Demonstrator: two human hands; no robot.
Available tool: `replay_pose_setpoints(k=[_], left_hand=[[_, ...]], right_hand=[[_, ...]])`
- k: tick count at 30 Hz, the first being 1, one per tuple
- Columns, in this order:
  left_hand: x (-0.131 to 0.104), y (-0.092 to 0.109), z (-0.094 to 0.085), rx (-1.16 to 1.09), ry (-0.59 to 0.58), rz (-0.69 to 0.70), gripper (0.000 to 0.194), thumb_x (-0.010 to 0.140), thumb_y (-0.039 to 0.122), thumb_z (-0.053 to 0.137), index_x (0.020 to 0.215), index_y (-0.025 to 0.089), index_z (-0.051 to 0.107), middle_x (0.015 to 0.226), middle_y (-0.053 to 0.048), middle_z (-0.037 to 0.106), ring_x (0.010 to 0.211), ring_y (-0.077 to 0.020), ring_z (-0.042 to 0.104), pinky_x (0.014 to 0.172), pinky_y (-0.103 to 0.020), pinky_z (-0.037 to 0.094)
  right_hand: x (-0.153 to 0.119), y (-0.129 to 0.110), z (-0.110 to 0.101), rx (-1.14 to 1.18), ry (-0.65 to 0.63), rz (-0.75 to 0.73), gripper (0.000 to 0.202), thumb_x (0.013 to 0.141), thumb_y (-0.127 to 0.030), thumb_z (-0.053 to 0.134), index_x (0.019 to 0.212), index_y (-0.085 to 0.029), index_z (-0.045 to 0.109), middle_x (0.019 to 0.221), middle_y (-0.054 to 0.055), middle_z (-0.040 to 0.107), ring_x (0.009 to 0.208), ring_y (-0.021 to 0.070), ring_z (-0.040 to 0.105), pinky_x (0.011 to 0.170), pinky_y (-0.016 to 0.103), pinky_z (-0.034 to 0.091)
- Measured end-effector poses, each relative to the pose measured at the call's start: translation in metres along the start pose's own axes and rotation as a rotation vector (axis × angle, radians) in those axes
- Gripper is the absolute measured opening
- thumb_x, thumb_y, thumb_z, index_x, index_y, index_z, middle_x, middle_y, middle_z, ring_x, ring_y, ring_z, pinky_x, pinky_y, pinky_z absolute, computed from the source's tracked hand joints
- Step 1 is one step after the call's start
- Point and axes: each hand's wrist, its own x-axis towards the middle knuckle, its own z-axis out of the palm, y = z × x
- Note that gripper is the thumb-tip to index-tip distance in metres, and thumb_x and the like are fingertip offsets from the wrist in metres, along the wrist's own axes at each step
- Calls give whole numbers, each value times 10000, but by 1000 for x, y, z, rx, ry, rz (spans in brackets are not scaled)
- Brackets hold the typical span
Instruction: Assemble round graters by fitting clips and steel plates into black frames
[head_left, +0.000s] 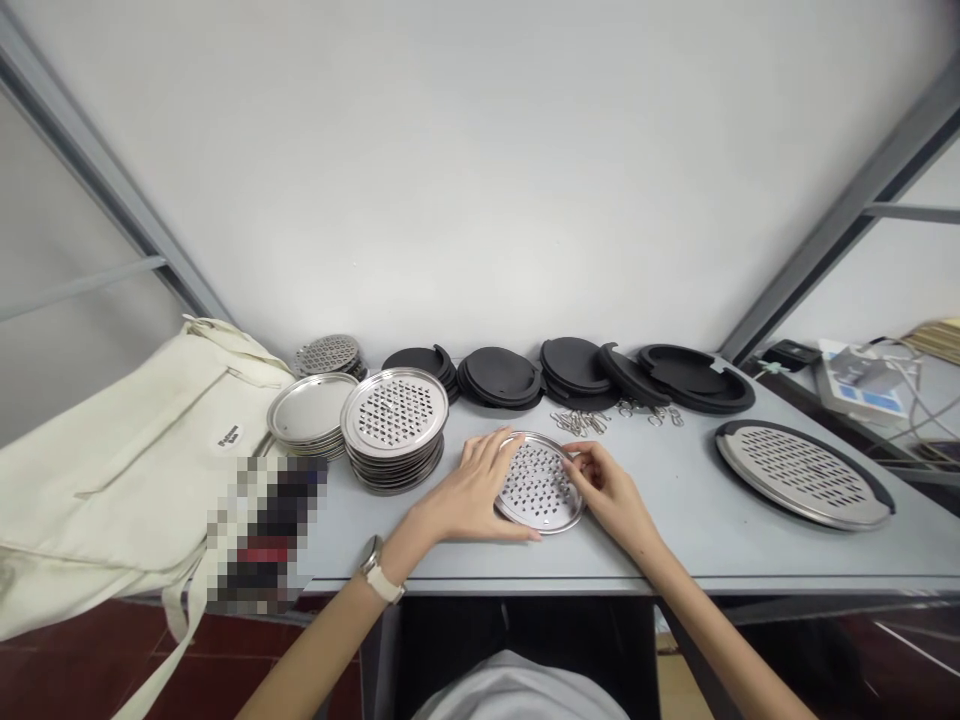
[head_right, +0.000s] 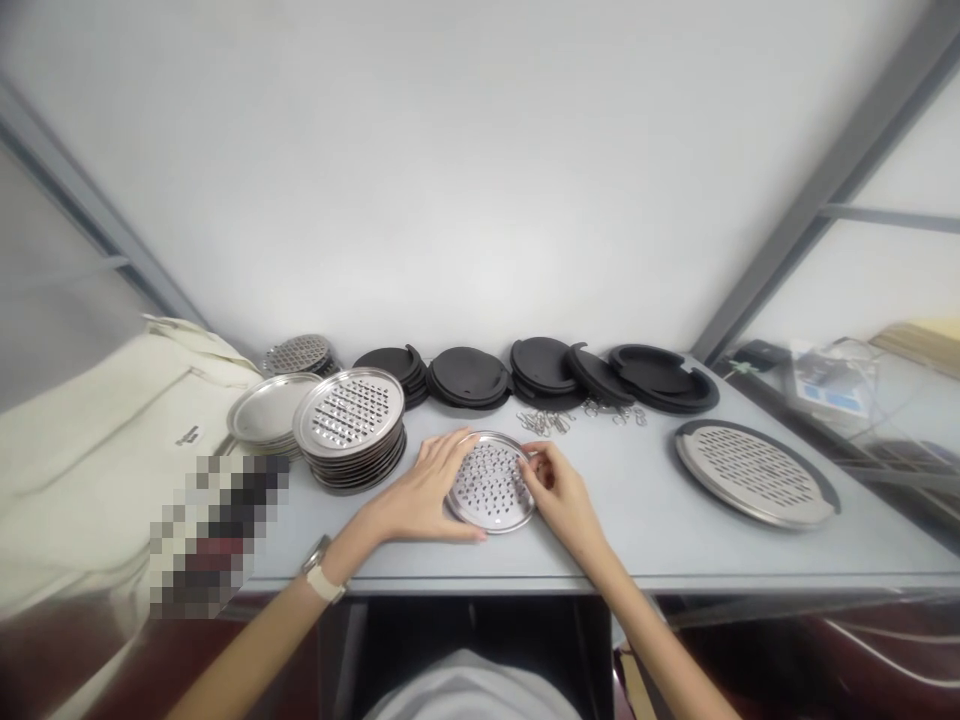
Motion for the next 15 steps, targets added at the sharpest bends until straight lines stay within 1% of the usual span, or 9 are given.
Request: replay_pose_setpoints(k=[1,2,3,5,7,9,11,12,15], left_hand=[[-3,7,-6,14,39,15,1056,727,636,694,1497,165,147,1527,-180,271,1424,-334,228,1156,-511,244],[-7,14,-12,34,99,14,938,793,556,671,1490,173,174,1507,-167,316,1404,-311,278,1146,-490,273],[-11,21,-18,62,185,2,808,842,466,645,1469,177,225,1465,-156,379,1370,-287,339,1126,-462,312],[-20,31,-29,158,366,-26,509,901,294,576,1360,189,385,1342,-126,500,1260,-243,459,1061,-404,384],[-30,33,-41,285,487,-53,317,914,204,540,1227,193,491,1216,-98,568,1157,-220,523,1014,-380,407],[-39,29,-52,398,517,-143,235,918,186,532,1152,196,534,1157,-84,586,1103,-224,540,983,-390,407],[-48,21,-62,475,484,-246,226,917,209,542,1142,191,546,1136,-86,587,1078,-244,539,954,-410,406],[-52,17,-65,500,466,-281,223,913,228,555,1132,186,550,1127,-87,587,1068,-251,538,945,-415,404],[-62,7,-70,543,444,-341,127,921,261,558,1024,189,577,1050,-66,600,1000,-239,552,888,-393,406]], right_hand=[[0,2,0,21,16,8,292,910,-455,506,1055,-207,559,737,-4,564,604,165,525,587,287,438],[0,3,0,41,32,17,286,918,-451,491,1048,-207,561,756,6,573,638,174,549,609,292,450],[1,5,-1,55,44,24,280,920,-445,483,1043,-206,563,782,16,582,668,181,566,628,298,460],[1,8,-1,62,73,39,266,914,-425,480,1037,-205,565,795,23,580,680,187,572,632,304,466],[1,9,-1,41,91,46,257,898,-402,489,1038,-200,564,779,15,559,628,176,546,595,301,454],[1,9,-1,4,89,36,249,880,-377,498,1037,-193,561,773,7,539,569,158,506,563,298,437],[1,8,0,-37,73,17,241,869,-350,496,1037,-188,555,774,5,535,545,149,486,561,303,432],[1,7,0,-55,66,10,234,870,-340,488,1036,-187,550,764,3,534,543,150,485,566,305,432],[0,4,0,-86,45,14,219,881,-331,459,1029,-191,541,709,-10,530,560,165,504,578,309,434]])
